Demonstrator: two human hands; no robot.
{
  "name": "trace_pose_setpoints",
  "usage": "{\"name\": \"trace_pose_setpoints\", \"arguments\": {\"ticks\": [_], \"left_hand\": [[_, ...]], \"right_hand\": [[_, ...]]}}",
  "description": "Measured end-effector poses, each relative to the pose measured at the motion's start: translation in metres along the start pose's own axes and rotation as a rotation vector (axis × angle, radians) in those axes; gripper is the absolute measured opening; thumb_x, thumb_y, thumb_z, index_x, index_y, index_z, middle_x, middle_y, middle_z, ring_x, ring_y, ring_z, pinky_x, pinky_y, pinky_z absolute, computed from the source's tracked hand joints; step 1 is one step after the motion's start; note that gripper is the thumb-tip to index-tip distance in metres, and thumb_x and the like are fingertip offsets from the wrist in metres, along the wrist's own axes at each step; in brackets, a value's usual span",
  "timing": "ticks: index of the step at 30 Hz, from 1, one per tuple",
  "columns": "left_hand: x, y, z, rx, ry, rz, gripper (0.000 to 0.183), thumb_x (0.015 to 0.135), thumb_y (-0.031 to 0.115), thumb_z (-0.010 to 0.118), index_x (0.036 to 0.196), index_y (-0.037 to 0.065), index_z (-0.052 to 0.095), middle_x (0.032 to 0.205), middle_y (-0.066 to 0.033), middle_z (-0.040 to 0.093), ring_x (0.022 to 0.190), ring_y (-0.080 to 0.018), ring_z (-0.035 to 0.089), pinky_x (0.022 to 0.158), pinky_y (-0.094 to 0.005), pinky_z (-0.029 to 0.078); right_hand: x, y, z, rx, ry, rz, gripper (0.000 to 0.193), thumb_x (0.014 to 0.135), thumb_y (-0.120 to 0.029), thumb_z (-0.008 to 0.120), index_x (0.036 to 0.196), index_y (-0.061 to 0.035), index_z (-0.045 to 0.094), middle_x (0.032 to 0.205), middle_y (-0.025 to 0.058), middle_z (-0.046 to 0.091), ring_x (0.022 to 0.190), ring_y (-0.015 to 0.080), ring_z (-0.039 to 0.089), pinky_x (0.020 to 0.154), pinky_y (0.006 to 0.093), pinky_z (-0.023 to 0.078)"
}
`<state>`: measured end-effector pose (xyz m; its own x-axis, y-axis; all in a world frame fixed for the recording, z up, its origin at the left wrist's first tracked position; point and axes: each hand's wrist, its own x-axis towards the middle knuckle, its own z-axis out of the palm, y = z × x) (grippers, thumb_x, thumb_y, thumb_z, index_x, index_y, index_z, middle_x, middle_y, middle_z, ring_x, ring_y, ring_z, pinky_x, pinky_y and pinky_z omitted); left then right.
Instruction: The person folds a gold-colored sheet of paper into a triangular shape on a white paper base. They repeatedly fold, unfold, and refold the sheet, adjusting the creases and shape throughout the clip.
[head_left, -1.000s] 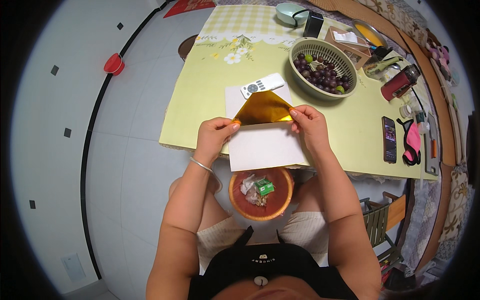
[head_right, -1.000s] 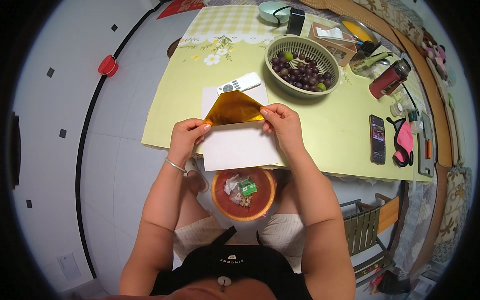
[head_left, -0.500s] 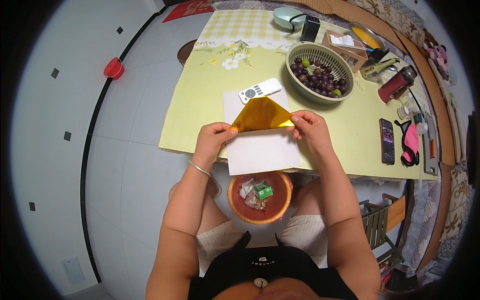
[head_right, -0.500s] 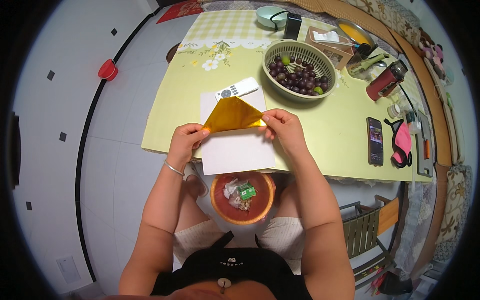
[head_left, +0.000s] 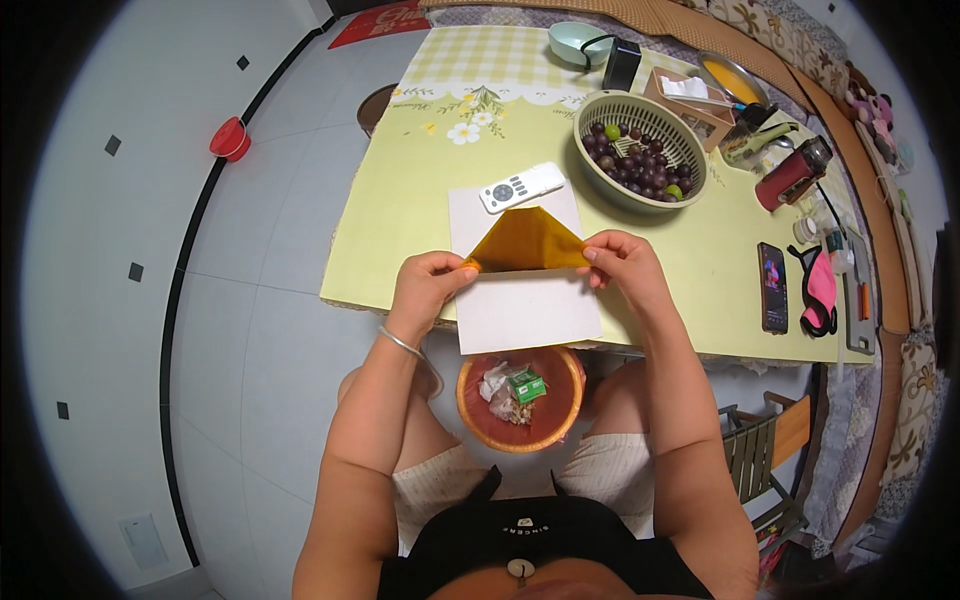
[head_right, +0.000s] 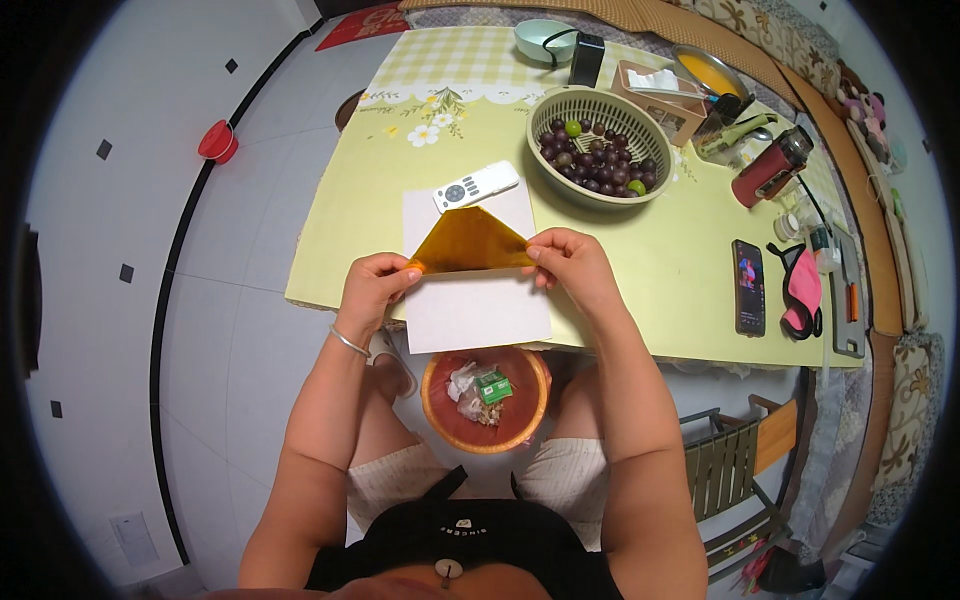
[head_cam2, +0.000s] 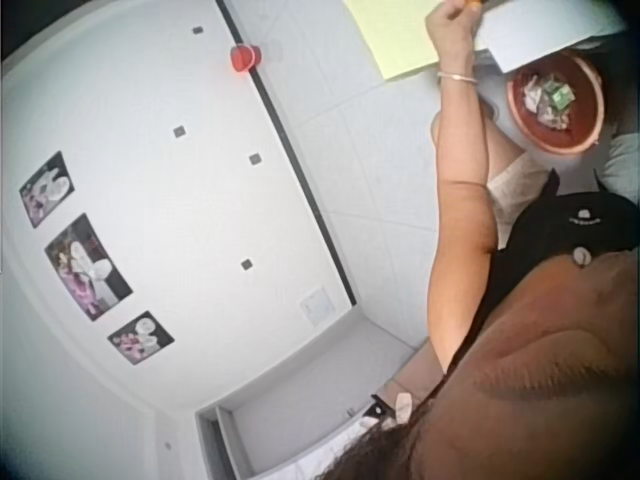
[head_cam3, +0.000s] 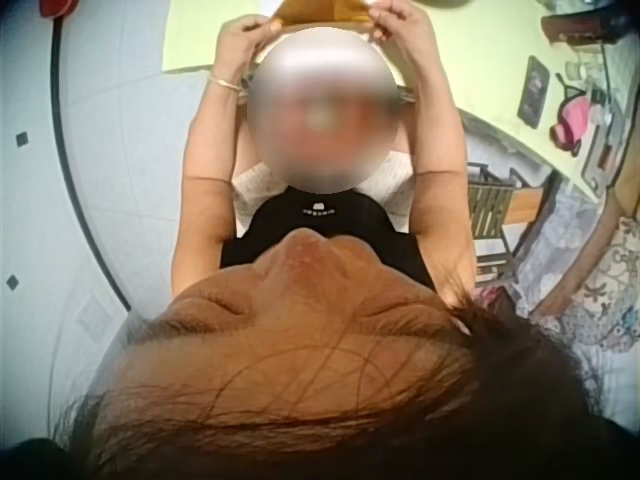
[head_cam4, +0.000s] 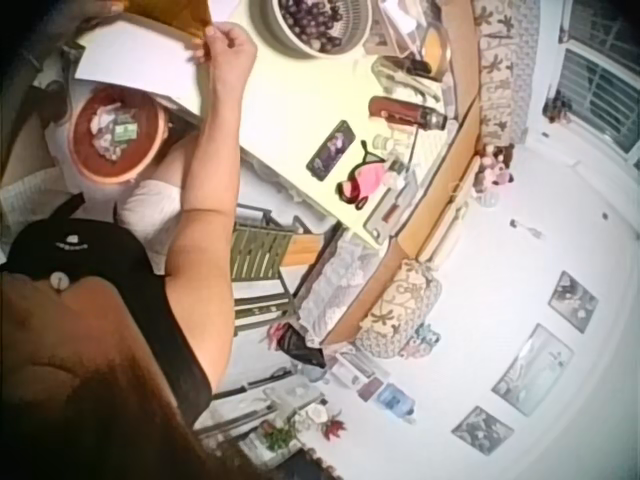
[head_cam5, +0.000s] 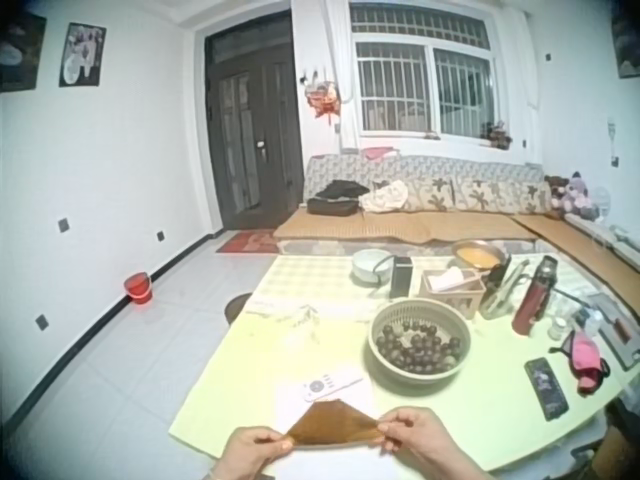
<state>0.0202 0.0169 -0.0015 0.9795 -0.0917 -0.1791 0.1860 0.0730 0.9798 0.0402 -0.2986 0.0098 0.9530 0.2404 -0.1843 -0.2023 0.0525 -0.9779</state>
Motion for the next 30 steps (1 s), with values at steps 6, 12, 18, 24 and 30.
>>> {"name": "trace_pose_setpoints", "arguments": {"ticks": [6,12,18,24,30], "left_hand": [[-0.002,0.003,-0.002,-0.079,0.011,0.073,0.016,0.092,0.009,0.075,0.102,-0.004,0.074,0.076,0.0013,0.063,0.061,-0.0036,0.047,0.053,-0.0199,0.034],[0.002,0.000,-0.004,-0.063,0.002,0.063,0.019,0.097,0.012,0.070,0.106,-0.004,0.073,0.076,0.0011,0.062,0.062,-0.0050,0.047,0.054,-0.0200,0.035],[-0.001,0.001,0.002,0.043,0.026,0.043,0.017,0.097,0.009,0.067,0.105,-0.003,0.073,0.076,-0.0003,0.062,0.065,-0.0070,0.050,0.058,-0.0212,0.040],[0.001,-0.008,0.003,0.092,0.010,0.072,0.014,0.094,0.010,0.070,0.103,0.000,0.075,0.078,0.0018,0.065,0.067,-0.0052,0.054,0.057,-0.0196,0.041],[-0.001,-0.009,0.004,0.129,0.028,0.070,0.013,0.093,0.008,0.072,0.102,-0.001,0.075,0.078,0.0025,0.065,0.067,-0.0048,0.055,0.060,-0.0198,0.043]], "right_hand": [[-0.007,-0.001,-0.006,0.027,-0.013,-0.117,0.009,0.094,-0.008,0.072,0.099,0.0001,0.072,0.085,0.0036,0.072,0.071,0.0083,0.061,0.068,0.0230,0.050],[-0.005,-0.001,-0.055,0.376,0.352,-0.639,0.010,0.095,-0.006,0.071,0.102,-0.0001,0.071,0.088,0.0034,0.068,0.076,0.0103,0.058,0.070,0.0258,0.049],[0.002,0.007,-0.130,0.683,0.817,-0.568,0.009,0.099,-0.008,0.068,0.102,0.0009,0.066,0.090,0.0061,0.067,0.064,0.0077,0.053,0.057,0.0213,0.043],[0.014,0.037,-0.177,0.448,1.076,-0.298,0.009,0.096,-0.003,0.069,0.101,0.0000,0.064,0.085,0.0067,0.068,0.060,0.0084,0.057,0.049,0.0204,0.045],[0.016,0.041,-0.178,0.392,1.147,-0.293,0.011,0.095,0.000,0.068,0.104,0.0023,0.063,0.083,0.0087,0.068,0.067,0.0148,0.067,0.052,0.0239,0.054]]}}
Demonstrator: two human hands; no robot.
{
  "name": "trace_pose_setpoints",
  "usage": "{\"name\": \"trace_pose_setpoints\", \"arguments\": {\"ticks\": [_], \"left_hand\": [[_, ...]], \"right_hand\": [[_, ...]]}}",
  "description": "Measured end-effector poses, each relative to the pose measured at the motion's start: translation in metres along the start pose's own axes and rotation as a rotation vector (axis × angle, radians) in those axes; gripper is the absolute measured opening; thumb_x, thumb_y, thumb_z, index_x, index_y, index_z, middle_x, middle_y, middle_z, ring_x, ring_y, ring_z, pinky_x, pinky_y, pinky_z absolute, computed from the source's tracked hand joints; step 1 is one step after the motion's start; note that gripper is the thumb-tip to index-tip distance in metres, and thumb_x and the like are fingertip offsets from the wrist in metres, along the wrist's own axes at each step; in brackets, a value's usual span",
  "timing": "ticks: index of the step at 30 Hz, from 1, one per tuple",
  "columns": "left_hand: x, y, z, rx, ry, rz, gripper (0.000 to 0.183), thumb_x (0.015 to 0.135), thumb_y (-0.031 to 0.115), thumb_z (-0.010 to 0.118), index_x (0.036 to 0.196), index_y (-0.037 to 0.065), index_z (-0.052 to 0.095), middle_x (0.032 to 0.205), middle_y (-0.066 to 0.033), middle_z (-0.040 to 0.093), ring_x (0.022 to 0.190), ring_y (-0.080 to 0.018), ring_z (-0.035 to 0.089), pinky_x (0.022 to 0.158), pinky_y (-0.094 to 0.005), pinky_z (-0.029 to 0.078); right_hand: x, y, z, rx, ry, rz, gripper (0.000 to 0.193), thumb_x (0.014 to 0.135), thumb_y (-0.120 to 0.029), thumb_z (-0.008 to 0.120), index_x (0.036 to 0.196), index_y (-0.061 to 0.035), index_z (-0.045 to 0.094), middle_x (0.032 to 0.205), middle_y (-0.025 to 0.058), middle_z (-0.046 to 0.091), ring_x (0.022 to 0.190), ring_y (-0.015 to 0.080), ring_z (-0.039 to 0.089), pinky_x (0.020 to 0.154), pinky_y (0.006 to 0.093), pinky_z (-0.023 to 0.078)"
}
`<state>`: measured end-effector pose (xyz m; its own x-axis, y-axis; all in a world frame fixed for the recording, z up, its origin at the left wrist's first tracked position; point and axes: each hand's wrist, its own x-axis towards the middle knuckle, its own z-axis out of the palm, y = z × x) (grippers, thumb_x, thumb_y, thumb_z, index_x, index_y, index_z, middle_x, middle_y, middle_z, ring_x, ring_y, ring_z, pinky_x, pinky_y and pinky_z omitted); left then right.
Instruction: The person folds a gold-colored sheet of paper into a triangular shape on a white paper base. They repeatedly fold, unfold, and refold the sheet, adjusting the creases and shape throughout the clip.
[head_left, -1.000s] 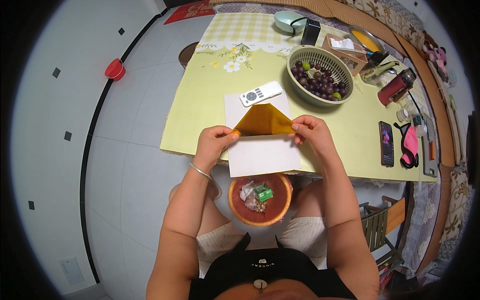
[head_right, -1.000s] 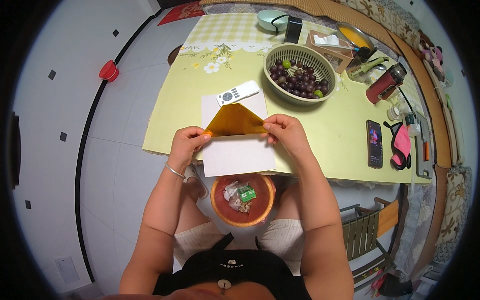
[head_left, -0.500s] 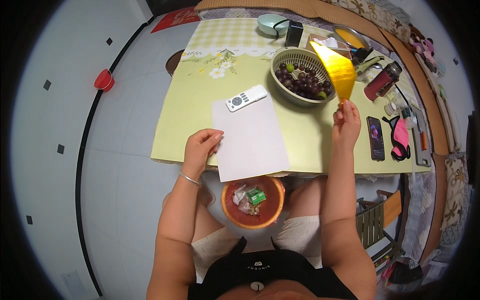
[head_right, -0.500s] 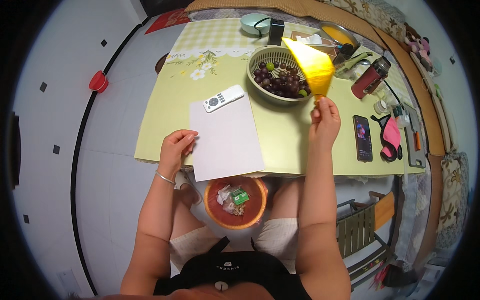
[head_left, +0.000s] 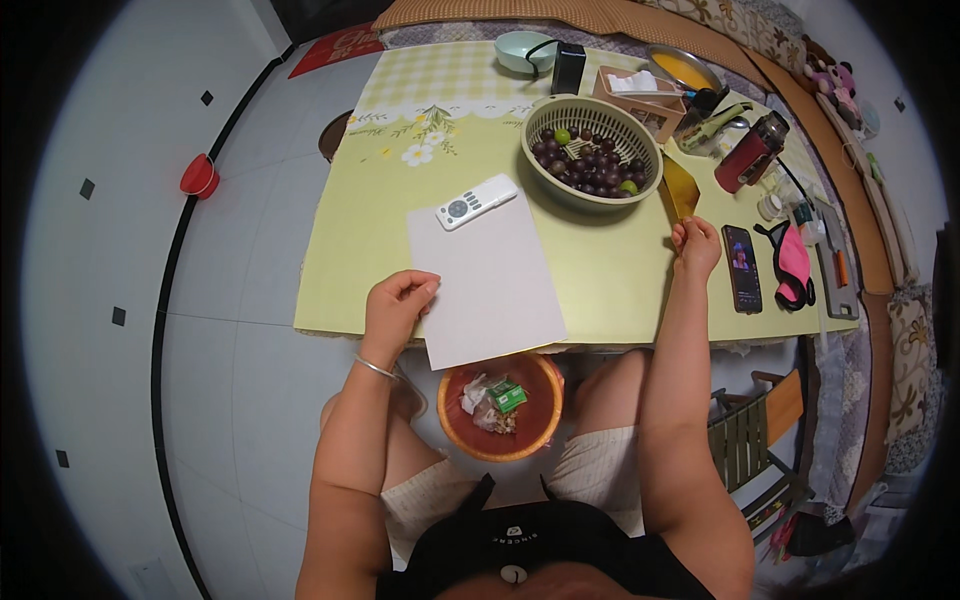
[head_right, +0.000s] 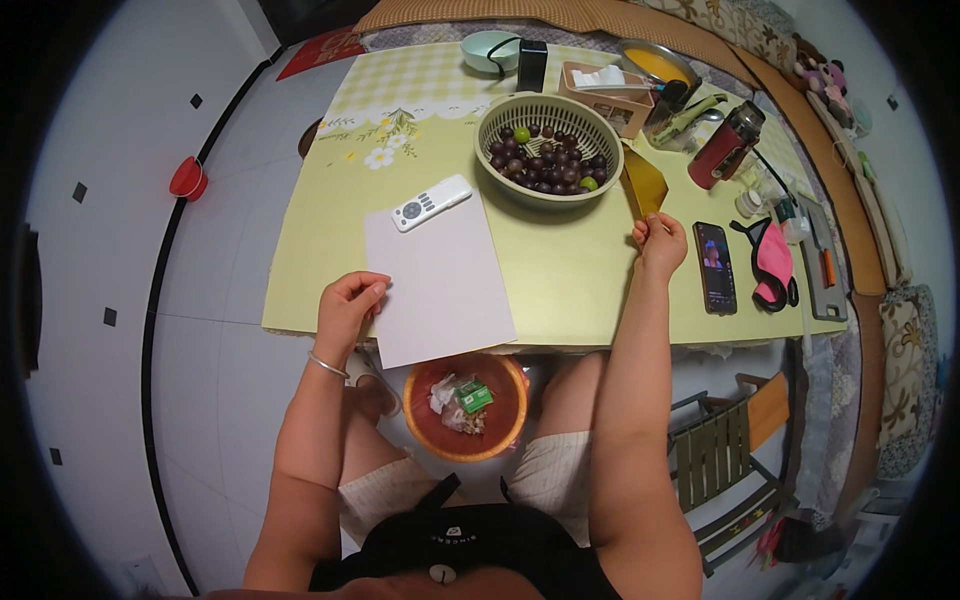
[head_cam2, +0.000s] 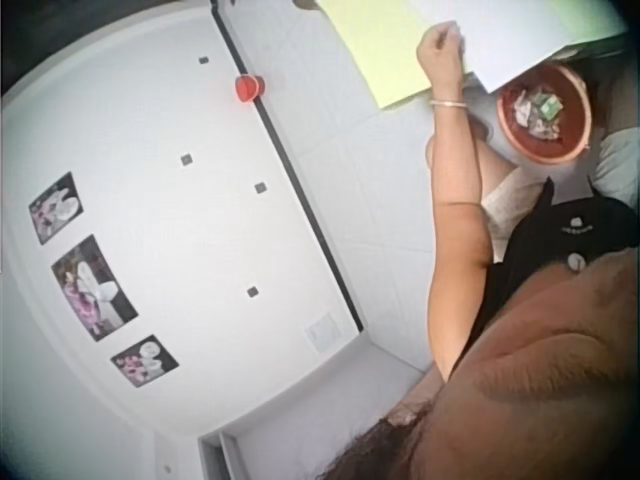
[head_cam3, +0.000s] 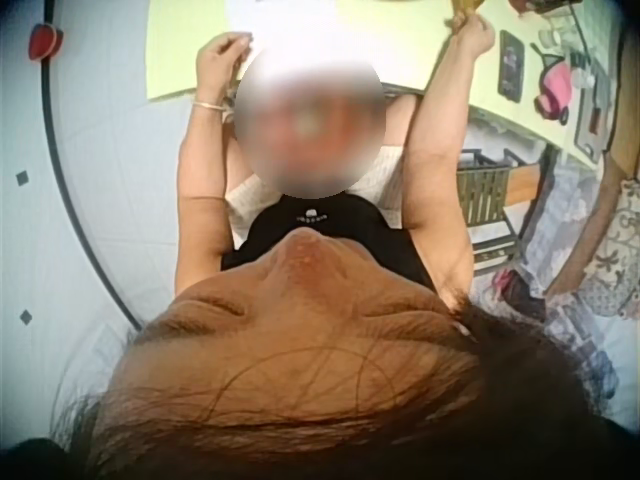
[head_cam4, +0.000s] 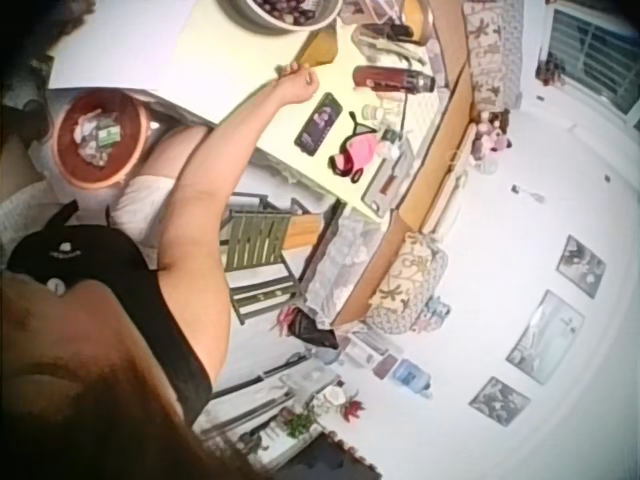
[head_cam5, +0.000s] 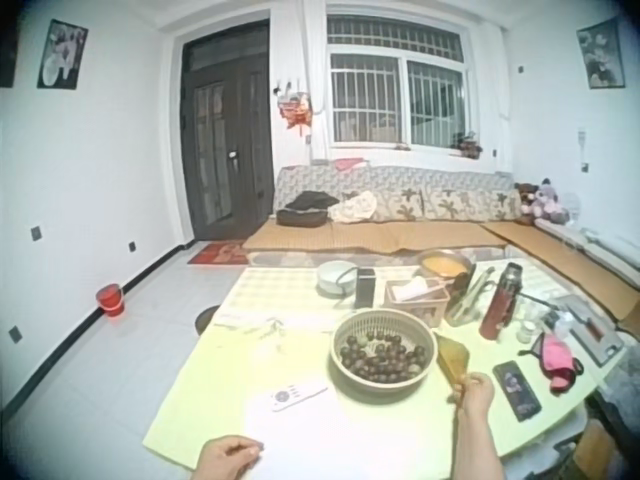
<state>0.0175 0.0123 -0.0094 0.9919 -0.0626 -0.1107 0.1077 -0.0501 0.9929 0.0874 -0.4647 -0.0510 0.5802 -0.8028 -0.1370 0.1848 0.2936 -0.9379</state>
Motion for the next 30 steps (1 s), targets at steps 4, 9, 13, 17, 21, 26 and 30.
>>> {"name": "trace_pose_setpoints", "arguments": {"ticks": [4,9,13,17,21,26,30], "left_hand": [[-0.001,-0.003,0.001,0.019,-0.004,0.028,0.013,0.093,0.007,0.072,0.103,-0.001,0.075,0.078,0.0028,0.065,0.068,-0.0045,0.055,0.062,-0.0198,0.045],[-0.003,-0.004,-0.001,0.065,-0.001,0.041,0.013,0.092,0.006,0.073,0.103,-0.001,0.074,0.079,0.0027,0.066,0.070,-0.0041,0.056,0.063,-0.0203,0.047],[-0.005,-0.002,-0.001,0.091,0.002,0.041,0.014,0.092,0.007,0.073,0.103,-0.001,0.075,0.081,0.0023,0.067,0.071,-0.0047,0.057,0.065,-0.0208,0.048],[-0.007,-0.006,-0.004,0.120,0.010,0.060,0.014,0.091,0.007,0.073,0.103,-0.001,0.075,0.083,0.0014,0.068,0.073,-0.0055,0.058,0.067,-0.0214,0.050],[-0.005,-0.011,-0.006,0.157,0.002,0.096,0.014,0.090,0.006,0.073,0.103,0.000,0.076,0.087,0.0009,0.068,0.075,-0.0059,0.059,0.069,-0.0227,0.051],[-0.006,-0.011,0.000,0.324,0.043,0.233,0.018,0.083,0.008,0.079,0.100,0.001,0.076,0.088,-0.0038,0.068,0.076,-0.0120,0.062,0.071,-0.0260,0.052],[-0.016,0.002,0.007,0.773,0.055,0.655,0.032,0.071,0.018,0.087,0.097,0.003,0.075,0.090,-0.0109,0.066,0.085,-0.0268,0.064,0.078,-0.0370,0.054]], "right_hand": [[0.001,0.000,0.001,-0.032,0.027,-0.040,0.015,0.097,0.000,0.063,0.110,0.0077,0.063,0.087,0.0129,0.069,0.067,0.0195,0.070,0.057,0.0301,0.061],[-0.025,-0.012,0.010,-0.569,-0.107,-0.170,0.014,0.095,-0.002,0.062,0.100,0.0075,0.070,0.080,0.0125,0.071,0.062,0.0187,0.070,0.056,0.0291,0.057],[-0.025,-0.016,-0.004,-0.980,-0.106,-0.396,0.019,0.089,-0.011,0.066,0.084,0.0057,0.073,0.067,0.0141,0.070,0.058,0.0220,0.069,0.057,0.0357,0.055],[-0.043,-0.024,-0.001,-1.061,-0.164,-0.412,0.025,0.088,-0.014,0.066,0.074,0.0059,0.071,0.060,0.0162,0.067,0.053,0.0252,0.068,0.059,0.0391,0.055],[-0.059,-0.030,0.014,-1.011,-0.251,-0.284,0.028,0.089,-0.017,0.067,0.073,0.0058,0.071,0.057,0.0157,0.065,0.049,0.0245,0.066,0.057,0.0382,0.054],[-0.050,-0.019,0.012,-1.153,-0.302,-0.336,0.031,0.092,-0.027,0.066,0.078,-0.0003,0.073,0.069,0.0158,0.070,0.065,0.0322,0.069,0.066,0.0428,0.055],[-0.076,-0.035,0.026,-1.230,-0.264,-0.452,0.029,0.094,-0.032,0.065,0.088,-0.0065,0.076,0.078,0.0141,0.072,0.074,0.0350,0.069,0.070,0.0448,0.054]]}}
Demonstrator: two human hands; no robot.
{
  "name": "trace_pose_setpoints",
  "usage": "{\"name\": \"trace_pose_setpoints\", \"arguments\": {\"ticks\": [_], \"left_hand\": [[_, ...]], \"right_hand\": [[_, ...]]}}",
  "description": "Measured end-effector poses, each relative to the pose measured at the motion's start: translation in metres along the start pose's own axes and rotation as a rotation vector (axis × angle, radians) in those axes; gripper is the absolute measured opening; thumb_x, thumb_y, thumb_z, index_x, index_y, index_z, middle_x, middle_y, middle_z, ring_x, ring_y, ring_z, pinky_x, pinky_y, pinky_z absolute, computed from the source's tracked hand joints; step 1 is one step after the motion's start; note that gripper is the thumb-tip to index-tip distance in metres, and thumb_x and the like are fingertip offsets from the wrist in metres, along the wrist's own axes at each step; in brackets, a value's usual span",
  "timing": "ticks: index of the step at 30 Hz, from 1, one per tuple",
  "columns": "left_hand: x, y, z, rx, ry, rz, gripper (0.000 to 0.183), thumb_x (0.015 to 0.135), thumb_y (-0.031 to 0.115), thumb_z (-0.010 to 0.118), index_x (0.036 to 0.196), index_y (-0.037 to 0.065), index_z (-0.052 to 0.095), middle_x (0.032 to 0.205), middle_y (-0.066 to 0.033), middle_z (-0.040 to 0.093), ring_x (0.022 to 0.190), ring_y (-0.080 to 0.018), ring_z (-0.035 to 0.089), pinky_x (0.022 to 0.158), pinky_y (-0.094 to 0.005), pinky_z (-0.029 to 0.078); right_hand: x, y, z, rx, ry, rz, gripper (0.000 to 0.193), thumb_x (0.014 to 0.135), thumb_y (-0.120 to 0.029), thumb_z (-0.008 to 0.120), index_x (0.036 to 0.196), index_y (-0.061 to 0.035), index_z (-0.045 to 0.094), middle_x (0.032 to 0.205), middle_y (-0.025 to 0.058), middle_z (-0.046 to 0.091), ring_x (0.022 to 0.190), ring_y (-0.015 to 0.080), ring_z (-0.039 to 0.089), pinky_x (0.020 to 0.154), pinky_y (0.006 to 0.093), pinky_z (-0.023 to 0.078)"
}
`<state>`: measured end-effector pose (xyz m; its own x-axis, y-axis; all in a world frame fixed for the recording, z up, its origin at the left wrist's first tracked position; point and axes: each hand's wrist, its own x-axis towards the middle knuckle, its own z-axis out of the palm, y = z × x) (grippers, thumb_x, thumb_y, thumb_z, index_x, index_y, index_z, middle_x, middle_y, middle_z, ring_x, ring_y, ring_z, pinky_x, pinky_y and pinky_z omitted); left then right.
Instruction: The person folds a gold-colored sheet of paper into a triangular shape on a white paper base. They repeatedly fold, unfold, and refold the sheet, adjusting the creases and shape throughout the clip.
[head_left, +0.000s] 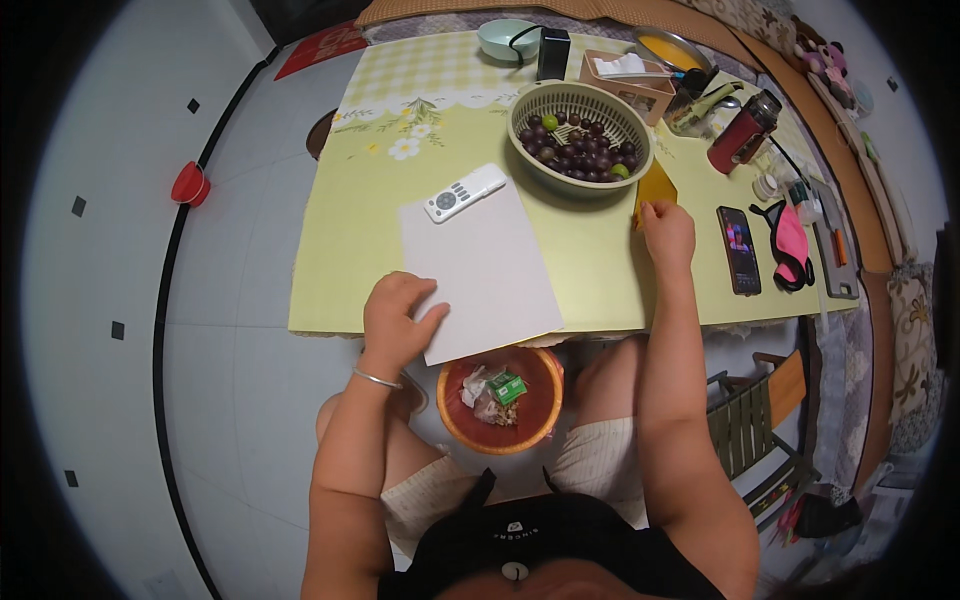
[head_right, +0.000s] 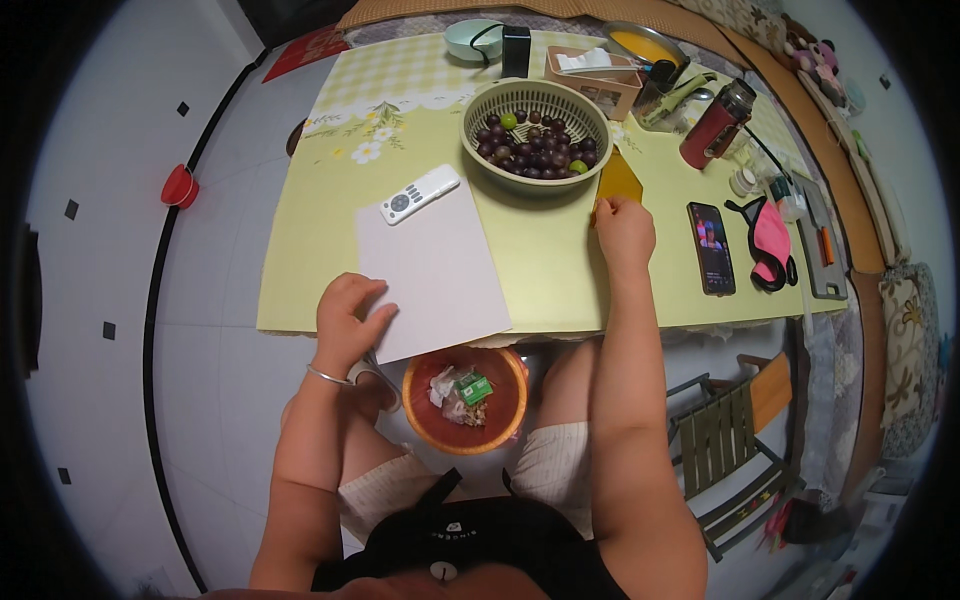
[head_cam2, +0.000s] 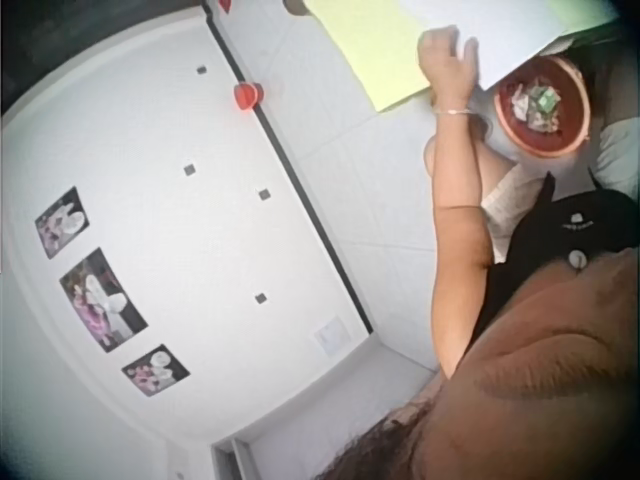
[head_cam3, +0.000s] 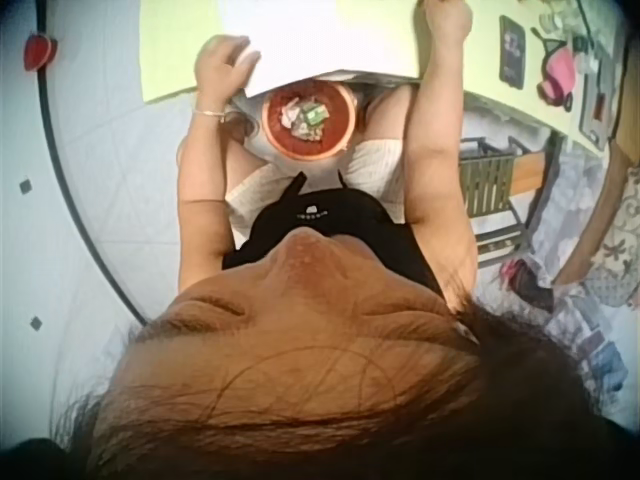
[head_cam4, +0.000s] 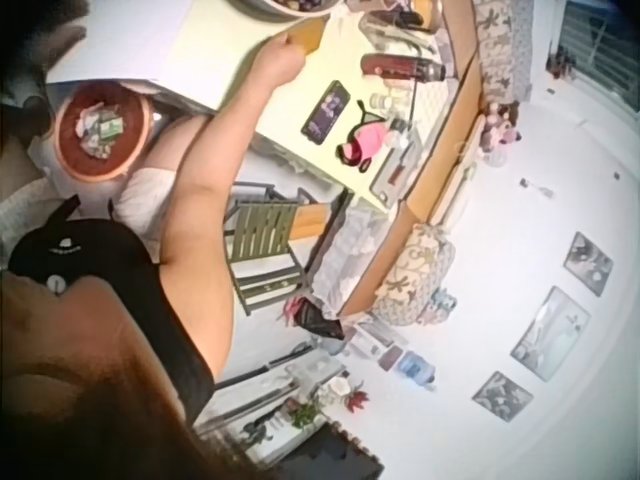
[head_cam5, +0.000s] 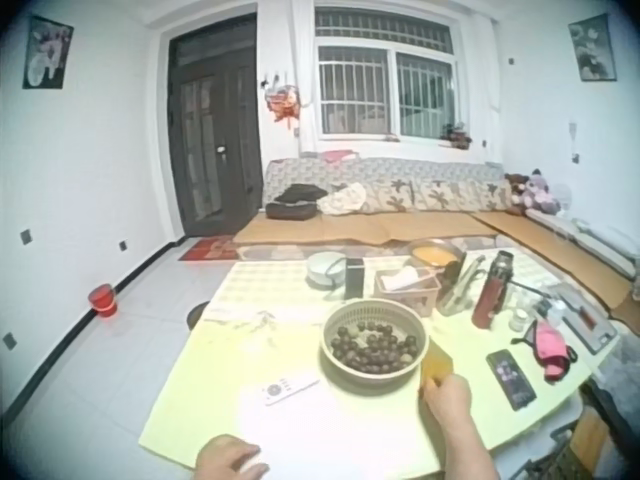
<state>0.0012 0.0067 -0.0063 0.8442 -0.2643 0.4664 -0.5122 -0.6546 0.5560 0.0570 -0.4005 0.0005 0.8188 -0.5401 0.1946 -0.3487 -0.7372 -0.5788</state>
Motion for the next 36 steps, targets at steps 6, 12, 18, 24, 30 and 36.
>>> {"name": "trace_pose_setpoints", "arguments": {"ticks": [6,12,18,24,30,36], "left_hand": [[-0.002,0.043,-0.005,0.105,-0.287,0.163,0.058,0.059,0.027,0.092,0.107,0.002,0.069,0.110,-0.0145,0.063,0.102,-0.0357,0.060,0.088,-0.0450,0.051],[-0.007,0.042,-0.010,0.057,-0.328,0.202,0.043,0.063,0.022,0.090,0.098,0.005,0.072,0.111,-0.0136,0.066,0.101,-0.0342,0.063,0.084,-0.0430,0.053],[-0.012,0.033,-0.010,-0.137,-0.320,0.081,0.012,0.076,0.013,0.080,0.084,0.006,0.075,0.089,-0.0092,0.071,0.088,-0.0304,0.066,0.080,-0.0418,0.053],[-0.010,0.036,-0.005,-0.329,-0.281,-0.258,0.006,0.078,0.006,0.081,0.080,0.003,0.075,0.080,-0.0081,0.070,0.075,-0.0214,0.066,0.071,-0.0324,0.053],[-0.007,0.024,-0.006,-0.631,-0.256,-0.503,0.009,0.081,0.006,0.083,0.081,0.001,0.076,0.077,-0.0040,0.071,0.073,-0.0106,0.063,0.068,-0.0265,0.050],[0.002,0.014,-0.006,-0.701,-0.148,-0.608,0.014,0.088,0.011,0.080,0.094,-0.002,0.075,0.084,-0.0017,0.072,0.077,-0.0063,0.062,0.069,-0.0227,0.050]], "right_hand": [[-0.008,-0.012,0.008,0.095,0.033,-0.131,0.027,0.094,-0.032,0.065,0.096,-0.0090,0.078,0.078,0.0134,0.072,0.073,0.0338,0.069,0.068,0.0441,0.054],[-0.038,-0.040,0.017,0.462,-0.148,-0.369,0.020,0.093,-0.021,0.068,0.099,-0.0042,0.076,0.076,0.0135,0.072,0.069,0.0277,0.069,0.069,0.0365,0.054],[-0.062,-0.064,0.006,0.501,-0.678,-0.590,0.016,0.088,-0.013,0.073,0.098,-0.0017,0.076,0.089,0.0116,0.073,0.079,0.0221,0.068,0.073,0.0334,0.054],[-0.056,-0.067,-0.001,0.603,-1.027,-0.592,0.027,0.084,-0.014,0.081,0.109,-0.0042,0.077,0.109,0.0081,0.073,0.101,0.0209,0.066,0.088,0.0337,0.052],[-0.049,-0.051,0.002,0.601,-1.165,-0.780,0.053,0.075,-0.025,0.090,0.121,-0.0061,0.072,0.126,0.0106,0.066,0.117,0.0247,0.060,0.103,0.0367,0.047],[-0.062,-0.052,0.028,0.599,-0.981,-0.391,0.018,0.088,-0.015,0.076,0.090,0.0023,0.072,0.073,0.0033,0.064,0.070,0.0102,0.054,0.066,0.0288,0.046]]}}
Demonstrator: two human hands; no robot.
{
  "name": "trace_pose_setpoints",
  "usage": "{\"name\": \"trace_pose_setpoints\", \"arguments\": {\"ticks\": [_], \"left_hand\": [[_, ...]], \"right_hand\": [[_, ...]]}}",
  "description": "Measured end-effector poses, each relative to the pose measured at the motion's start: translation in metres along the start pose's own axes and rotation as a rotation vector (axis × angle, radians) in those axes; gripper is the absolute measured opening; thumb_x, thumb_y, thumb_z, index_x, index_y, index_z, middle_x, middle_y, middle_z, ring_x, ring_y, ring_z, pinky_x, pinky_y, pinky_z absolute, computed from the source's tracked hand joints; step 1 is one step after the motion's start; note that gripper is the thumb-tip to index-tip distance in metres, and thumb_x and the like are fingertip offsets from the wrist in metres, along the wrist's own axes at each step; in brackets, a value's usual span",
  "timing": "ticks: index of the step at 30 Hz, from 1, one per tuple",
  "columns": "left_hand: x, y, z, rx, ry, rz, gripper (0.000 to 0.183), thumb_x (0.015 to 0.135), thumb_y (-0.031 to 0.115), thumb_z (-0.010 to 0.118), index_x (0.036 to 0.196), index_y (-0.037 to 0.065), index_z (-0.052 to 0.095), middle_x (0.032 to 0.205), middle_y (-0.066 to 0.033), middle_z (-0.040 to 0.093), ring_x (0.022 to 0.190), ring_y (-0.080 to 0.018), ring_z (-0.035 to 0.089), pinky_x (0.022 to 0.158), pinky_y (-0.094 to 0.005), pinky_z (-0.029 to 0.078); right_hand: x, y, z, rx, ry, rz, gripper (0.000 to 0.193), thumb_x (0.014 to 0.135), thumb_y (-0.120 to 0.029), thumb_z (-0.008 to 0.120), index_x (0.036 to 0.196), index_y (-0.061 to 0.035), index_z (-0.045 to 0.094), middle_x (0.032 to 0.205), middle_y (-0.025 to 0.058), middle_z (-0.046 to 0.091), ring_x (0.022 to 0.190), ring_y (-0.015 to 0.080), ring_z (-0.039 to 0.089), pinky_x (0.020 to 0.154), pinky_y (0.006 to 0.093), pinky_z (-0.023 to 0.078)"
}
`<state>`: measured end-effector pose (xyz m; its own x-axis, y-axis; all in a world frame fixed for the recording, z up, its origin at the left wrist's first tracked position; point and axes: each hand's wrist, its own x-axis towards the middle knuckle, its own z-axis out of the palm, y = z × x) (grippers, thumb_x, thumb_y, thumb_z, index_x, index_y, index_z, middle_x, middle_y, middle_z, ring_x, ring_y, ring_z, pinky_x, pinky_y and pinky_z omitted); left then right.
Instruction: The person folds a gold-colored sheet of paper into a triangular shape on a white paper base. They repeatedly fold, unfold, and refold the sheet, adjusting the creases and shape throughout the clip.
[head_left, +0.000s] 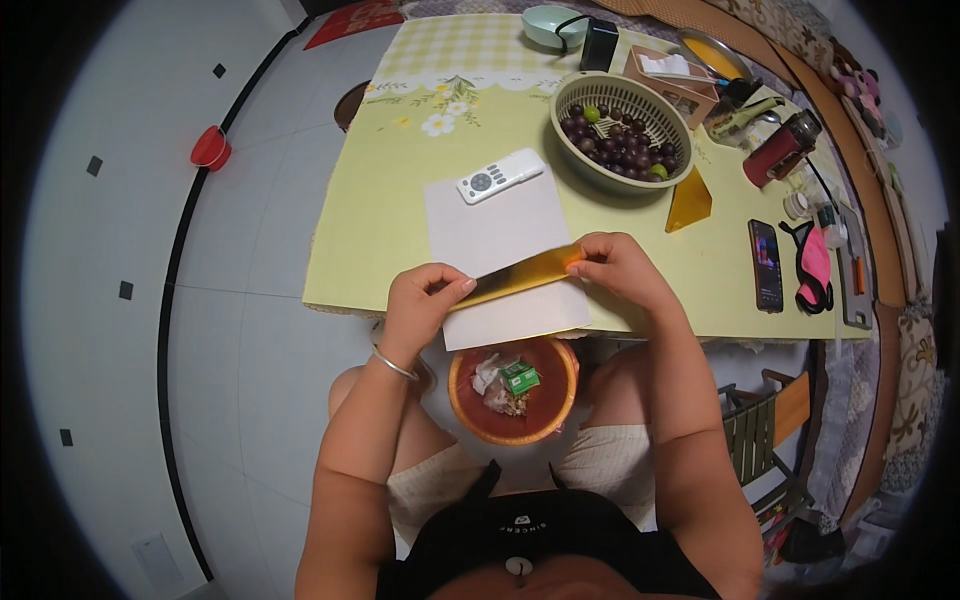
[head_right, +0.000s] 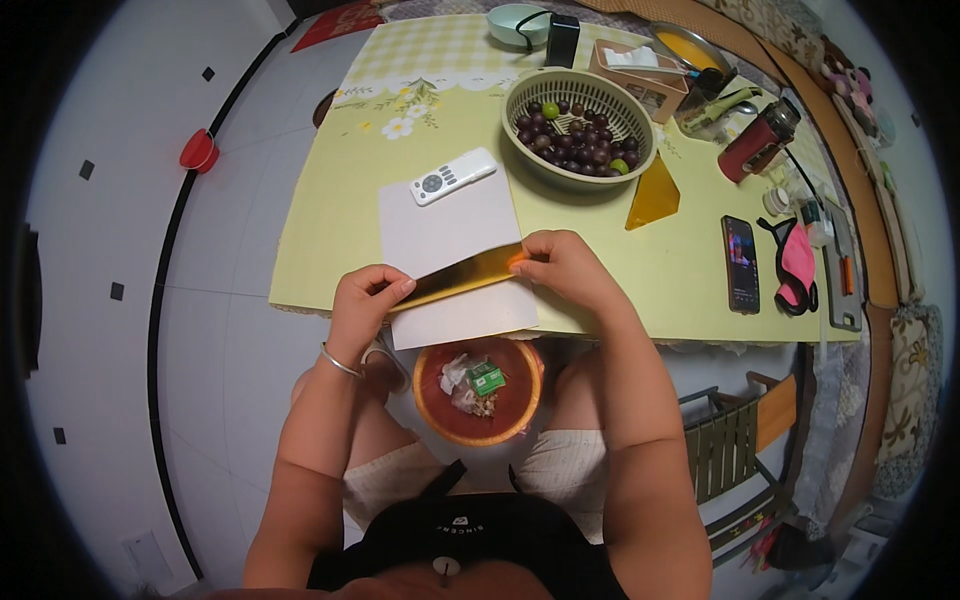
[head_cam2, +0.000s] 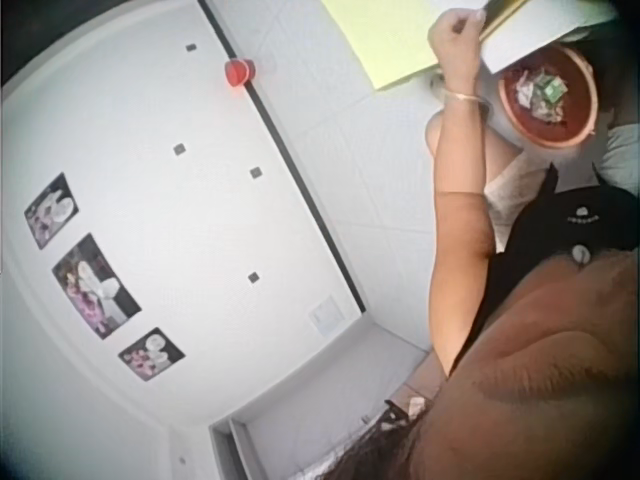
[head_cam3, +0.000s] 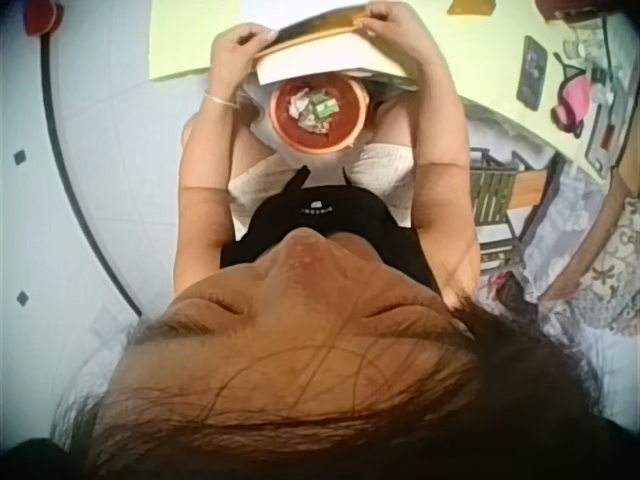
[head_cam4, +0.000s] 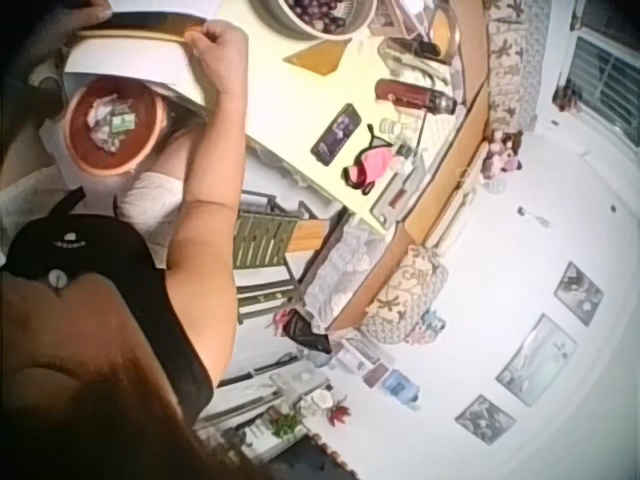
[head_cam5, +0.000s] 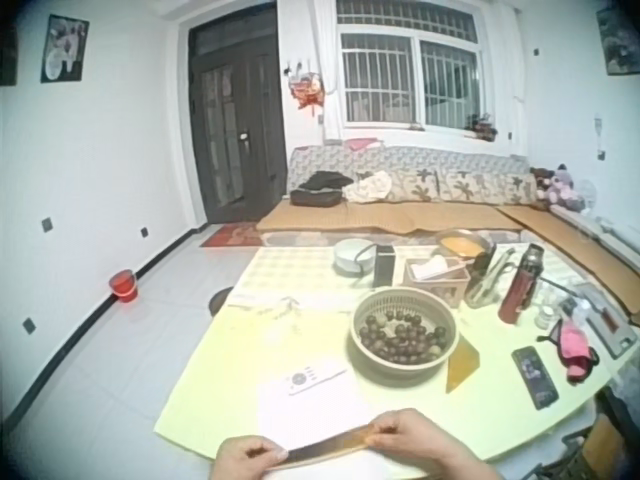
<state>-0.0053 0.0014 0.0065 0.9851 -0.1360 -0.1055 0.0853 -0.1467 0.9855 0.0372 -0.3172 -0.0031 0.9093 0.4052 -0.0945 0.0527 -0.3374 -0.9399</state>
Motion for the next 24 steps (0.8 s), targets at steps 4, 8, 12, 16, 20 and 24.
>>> {"name": "trace_pose_setpoints", "arguments": {"ticks": [4,8,12,16,20,24], "left_hand": [[0.010,-0.009,-0.016,0.109,0.021,0.051,0.022,0.089,0.009,0.078,0.107,-0.003,0.070,0.089,-0.0024,0.072,0.078,-0.0070,0.062,0.071,-0.0236,0.051],[0.020,-0.022,-0.017,0.255,0.205,0.147,0.041,0.085,0.009,0.077,0.123,-0.004,0.064,0.086,-0.0065,0.073,0.074,-0.0136,0.066,0.071,-0.0284,0.052],[0.021,-0.013,-0.004,0.563,0.339,0.162,0.057,0.083,0.006,0.075,0.136,-0.004,0.057,0.081,-0.0095,0.069,0.075,-0.0235,0.065,0.071,-0.0364,0.052],[0.025,-0.017,-0.001,0.756,0.367,0.311,0.053,0.082,0.007,0.075,0.132,-0.003,0.060,0.074,-0.0088,0.063,0.078,-0.0286,0.060,0.073,-0.0423,0.050],[0.025,-0.016,0.001,0.804,0.376,0.339,0.048,0.082,0.006,0.074,0.128,-0.003,0.063,0.074,-0.0100,0.063,0.077,-0.0295,0.060,0.072,-0.0430,0.051],[0.024,-0.019,0.001,0.865,0.383,0.350,0.043,0.084,0.007,0.073,0.125,0.001,0.065,0.072,-0.0082,0.062,0.074,-0.0283,0.059,0.072,-0.0410,0.050]], "right_hand": [[0.010,0.001,0.015,-0.005,0.263,0.046,0.019,0.092,-0.016,0.073,0.089,0.0027,0.071,0.069,0.0003,0.062,0.065,0.0076,0.051,0.061,0.0278,0.044],[0.024,0.007,0.032,-0.047,0.424,0.008,0.019,0.092,-0.019,0.073,0.092,0.0003,0.070,0.071,0.0054,0.067,0.063,0.0165,0.058,0.062,0.0331,0.047],[0.032,0.000,0.046,-0.381,0.534,-0.031,0.018,0.092,-0.019,0.072,0.101,-0.0050,0.066,0.080,0.0128,0.072,0.073,0.0323,0.069,0.067,0.0408,0.053],[0.037,0.006,0.050,-0.488,0.578,-0.024,0.032,0.091,-0.019,0.072,0.118,-0.0070,0.061,0.080,0.0123,0.072,0.073,0.0331,0.071,0.067,0.0433,0.055],[0.037,0.006,0.051,-0.531,0.605,-0.047,0.049,0.089,-0.019,0.073,0.133,-0.0071,0.056,0.079,0.0126,0.072,0.070,0.0342,0.070,0.066,0.0445,0.055],[0.036,0.001,0.052,-0.550,0.593,-0.032,0.060,0.087,-0.019,0.074,0.142,-0.0073,0.053,0.079,0.0125,0.071,0.071,0.0334,0.070,0.067,0.0438,0.056]]}}
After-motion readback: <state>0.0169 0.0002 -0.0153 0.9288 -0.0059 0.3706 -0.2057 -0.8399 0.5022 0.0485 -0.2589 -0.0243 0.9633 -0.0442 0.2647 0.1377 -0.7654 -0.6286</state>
